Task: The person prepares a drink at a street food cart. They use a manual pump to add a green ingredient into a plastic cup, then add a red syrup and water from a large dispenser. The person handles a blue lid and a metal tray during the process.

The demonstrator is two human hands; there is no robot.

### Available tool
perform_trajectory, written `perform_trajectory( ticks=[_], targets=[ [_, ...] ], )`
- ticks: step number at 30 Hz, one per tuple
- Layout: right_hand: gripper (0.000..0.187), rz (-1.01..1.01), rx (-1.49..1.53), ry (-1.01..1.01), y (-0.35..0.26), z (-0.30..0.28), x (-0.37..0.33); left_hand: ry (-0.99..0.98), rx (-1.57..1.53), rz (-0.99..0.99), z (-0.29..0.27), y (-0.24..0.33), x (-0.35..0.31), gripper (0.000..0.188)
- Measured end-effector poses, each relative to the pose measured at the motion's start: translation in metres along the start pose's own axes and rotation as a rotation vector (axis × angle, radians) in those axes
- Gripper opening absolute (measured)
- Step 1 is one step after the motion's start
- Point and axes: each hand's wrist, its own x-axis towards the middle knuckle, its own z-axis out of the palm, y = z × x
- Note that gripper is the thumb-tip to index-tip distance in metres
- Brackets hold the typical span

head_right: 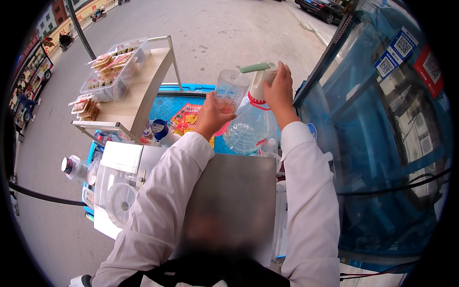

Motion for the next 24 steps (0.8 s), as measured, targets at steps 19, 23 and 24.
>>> perform_trajectory(
  ticks=[19, 23, 24],
  targets=[
    [0.108, 0.596, 0.931, -0.314, -0.069, 0.057, -0.082, -0.05, -0.187, 0.092, 0.011, -0.002, 0.005, 0.085],
    [0.107, 0.652, 0.736, -0.322, -0.089, 0.056, -0.085, -0.093, -0.227, 0.171, 0.01, -0.025, 0.019, 0.077],
    [0.106, 0.647, 0.712, -0.302, -0.089, 0.055, -0.085, -0.106, -0.24, 0.195, 0.014, -0.028, 0.019, 0.075]
  ],
)
